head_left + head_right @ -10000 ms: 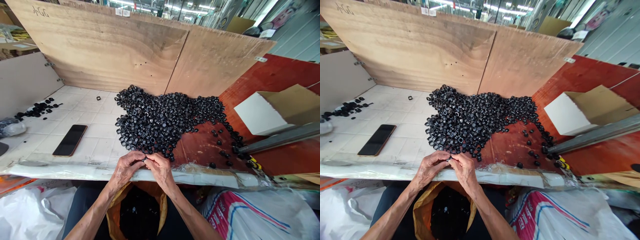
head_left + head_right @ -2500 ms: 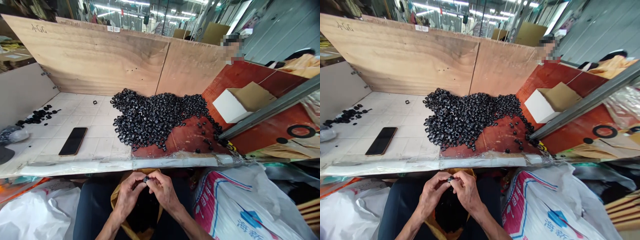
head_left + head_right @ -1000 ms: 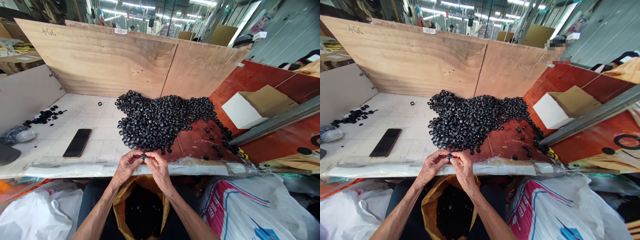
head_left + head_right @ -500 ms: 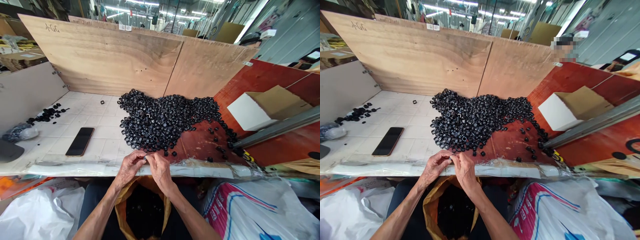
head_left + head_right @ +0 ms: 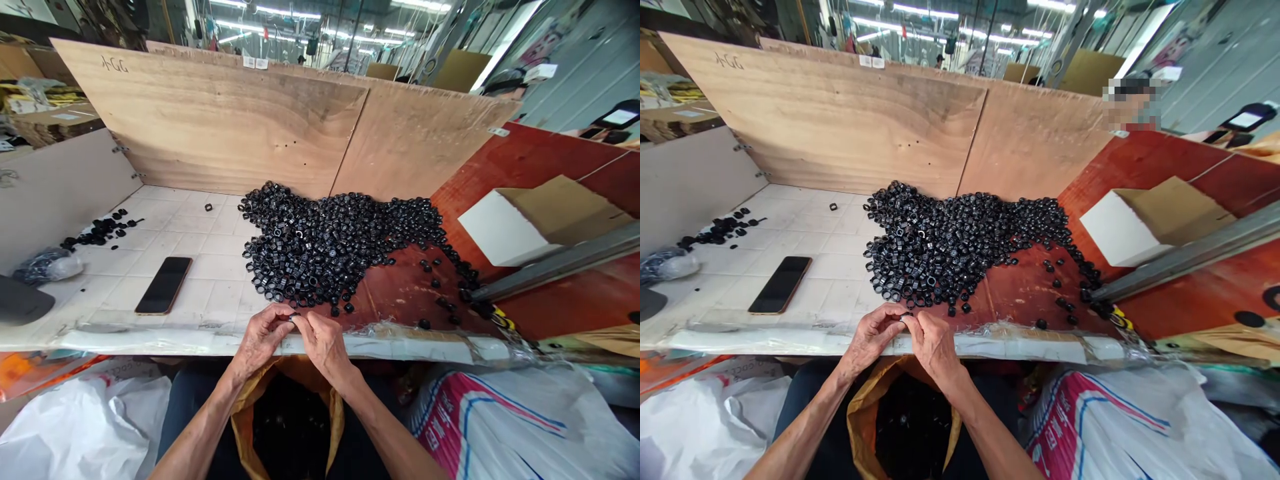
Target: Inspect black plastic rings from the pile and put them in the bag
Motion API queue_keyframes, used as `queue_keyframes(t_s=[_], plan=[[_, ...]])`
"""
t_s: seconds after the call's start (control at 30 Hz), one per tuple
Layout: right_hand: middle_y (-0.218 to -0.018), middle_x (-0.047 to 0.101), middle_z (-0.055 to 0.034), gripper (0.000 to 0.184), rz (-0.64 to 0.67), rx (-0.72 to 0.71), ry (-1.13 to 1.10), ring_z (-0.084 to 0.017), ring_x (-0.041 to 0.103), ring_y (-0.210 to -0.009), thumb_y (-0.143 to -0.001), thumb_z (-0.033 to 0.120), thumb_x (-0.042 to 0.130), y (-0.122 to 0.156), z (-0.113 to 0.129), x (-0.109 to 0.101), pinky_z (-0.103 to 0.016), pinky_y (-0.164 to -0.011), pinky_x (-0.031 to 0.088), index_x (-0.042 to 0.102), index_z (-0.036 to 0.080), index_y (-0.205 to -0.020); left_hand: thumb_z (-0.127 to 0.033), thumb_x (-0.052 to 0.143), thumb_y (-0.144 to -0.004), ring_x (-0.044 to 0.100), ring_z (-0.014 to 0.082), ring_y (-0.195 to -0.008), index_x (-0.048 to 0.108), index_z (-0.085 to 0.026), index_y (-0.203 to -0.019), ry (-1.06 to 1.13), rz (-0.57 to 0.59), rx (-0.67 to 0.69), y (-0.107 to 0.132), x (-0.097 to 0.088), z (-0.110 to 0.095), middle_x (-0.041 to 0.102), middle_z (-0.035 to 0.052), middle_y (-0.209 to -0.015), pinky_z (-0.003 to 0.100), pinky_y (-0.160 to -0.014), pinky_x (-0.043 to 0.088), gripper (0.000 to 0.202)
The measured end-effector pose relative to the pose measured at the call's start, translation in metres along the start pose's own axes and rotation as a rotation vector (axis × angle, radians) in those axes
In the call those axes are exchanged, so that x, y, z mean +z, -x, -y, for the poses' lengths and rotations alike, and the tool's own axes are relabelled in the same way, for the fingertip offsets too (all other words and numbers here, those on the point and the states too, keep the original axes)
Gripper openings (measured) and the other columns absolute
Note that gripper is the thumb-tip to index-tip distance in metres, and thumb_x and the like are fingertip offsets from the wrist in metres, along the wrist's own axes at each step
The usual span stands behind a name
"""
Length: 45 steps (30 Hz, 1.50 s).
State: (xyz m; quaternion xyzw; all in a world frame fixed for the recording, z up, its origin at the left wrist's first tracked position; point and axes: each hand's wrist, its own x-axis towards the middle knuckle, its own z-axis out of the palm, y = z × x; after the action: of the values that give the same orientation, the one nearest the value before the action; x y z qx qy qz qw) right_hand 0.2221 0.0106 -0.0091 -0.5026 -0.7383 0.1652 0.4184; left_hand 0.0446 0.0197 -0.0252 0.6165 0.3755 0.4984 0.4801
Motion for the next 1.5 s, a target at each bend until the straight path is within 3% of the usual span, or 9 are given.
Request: queue_keyframes(t_s=[0.2, 0.37, 0.57, 0.73, 0.9, 1.03, 1.13, 1.3, 1.5], plan=[[-0.074, 0.068, -0.0012, 0.021, -0.041, 0.208, -0.237, -0.014, 0.06, -0.058, -0.096, 0.04, 0.063, -0.001, 0.005, 0.004, -0.024, -0.055, 0.05, 0.068, 0.02, -0.095, -0.034, 0.069, -0.095, 0.069, 0.0222, -0.104, 0.071, -0.019, -0.109, 0.048, 0.009, -0.007, 0.0, 0.002, 0.001, 0.069, 0.009, -0.112, 0.035, -0.09, 0.06, 0.02], [-0.093, 0.073, -0.0067, 0.024, 0.035, 0.111, -0.242, -0.019, 0.067, -0.076, -0.099, 0.037, 0.059, 0.004, -0.001, -0.003, -0.028, -0.065, 0.057, 0.071, 0.021, -0.112, -0.033, 0.068, -0.095, 0.068, 0.0232, -0.107, 0.071, -0.019, -0.112, 0.025, 0.001, -0.005, 0.001, 0.001, 0.001, 0.069, 0.0097, -0.114, 0.036, -0.092, 0.059, 0.022], [-0.057, 0.055, 0.0007, 0.042, 0.008, 0.04, -0.046, -0.013, 0.052, -0.053, -0.104, 0.037, 0.051, 0.001, -0.001, -0.003, -0.025, -0.057, 0.046, 0.059, 0.021, -0.066, -0.033, 0.068, -0.095, 0.068, 0.0223, -0.104, 0.072, -0.019, -0.111, -0.001, 0.008, 0.009, 0.001, 0.001, 0.001, 0.069, 0.0096, -0.113, 0.035, -0.092, 0.058, 0.021], [-0.089, 0.072, -0.006, 0.025, -0.028, 0.039, -0.166, -0.019, 0.068, -0.076, -0.1, 0.036, 0.058, 0.005, 0.004, -0.003, -0.028, -0.071, 0.055, 0.067, 0.019, -0.116, -0.033, 0.068, -0.096, 0.068, 0.0221, -0.103, 0.071, -0.02, -0.112, 0.053, 0.014, -0.005, 0.002, 0.001, 0.001, 0.068, 0.0095, -0.115, 0.034, -0.091, 0.058, 0.021], [-0.07, 0.066, -0.0026, 0.031, 0.013, 0.014, -0.115, -0.016, 0.061, -0.062, -0.104, 0.032, 0.05, 0.005, 0.002, -0.005, -0.027, -0.063, 0.049, 0.068, 0.02, -0.082, -0.031, 0.069, -0.095, 0.067, 0.0212, -0.103, 0.071, -0.02, -0.112, 0.025, 0.0, -0.002, 0.002, 0.001, 0.002, 0.068, 0.0086, -0.115, 0.033, -0.09, 0.057, 0.02], [-0.073, 0.064, -0.0017, 0.023, -0.001, 0.043, -0.153, -0.015, 0.059, -0.062, -0.101, 0.036, 0.057, 0.005, 0.007, -0.008, -0.025, -0.06, 0.048, 0.07, 0.018, -0.094, -0.031, 0.068, -0.096, 0.068, 0.0208, -0.1, 0.072, -0.02, -0.111, 0.042, 0.006, -0.002, 0.001, 0.001, -0.001, 0.068, 0.0082, -0.112, 0.032, -0.088, 0.057, 0.019], [-0.066, 0.059, 0.0004, 0.025, -0.007, 0.062, -0.143, -0.014, 0.053, -0.056, -0.099, 0.035, 0.059, 0.006, 0.01, -0.011, -0.025, -0.056, 0.046, 0.068, 0.02, -0.082, -0.033, 0.068, -0.095, 0.068, 0.0214, -0.1, 0.071, -0.019, -0.11, 0.035, -0.006, -0.009, 0.001, 0.001, -0.003, 0.069, 0.0087, -0.112, 0.033, -0.089, 0.057, 0.02], [-0.095, 0.073, -0.0066, 0.021, 0.015, 0.013, -0.194, -0.019, 0.067, -0.079, -0.1, 0.03, 0.057, 0.005, 0.006, -0.01, -0.028, -0.074, 0.054, 0.068, 0.02, -0.114, -0.032, 0.068, -0.096, 0.067, 0.0223, -0.103, 0.071, -0.019, -0.111, 0.055, 0.016, -0.016, 0.001, 0.001, -0.003, 0.069, 0.0091, -0.112, 0.034, -0.093, 0.055, 0.021], [-0.065, 0.06, 0.001, 0.033, 0.027, 0.092, -0.116, -0.013, 0.054, -0.058, -0.103, 0.034, 0.052, 0.006, 0.008, -0.008, -0.024, -0.058, 0.043, 0.059, 0.02, -0.074, -0.032, 0.069, -0.095, 0.066, 0.0204, -0.099, 0.072, -0.019, -0.11, -0.004, 0.039, 0.005, 0.002, 0.001, -0.004, 0.069, 0.0074, -0.108, 0.033, -0.09, 0.054, 0.019]])
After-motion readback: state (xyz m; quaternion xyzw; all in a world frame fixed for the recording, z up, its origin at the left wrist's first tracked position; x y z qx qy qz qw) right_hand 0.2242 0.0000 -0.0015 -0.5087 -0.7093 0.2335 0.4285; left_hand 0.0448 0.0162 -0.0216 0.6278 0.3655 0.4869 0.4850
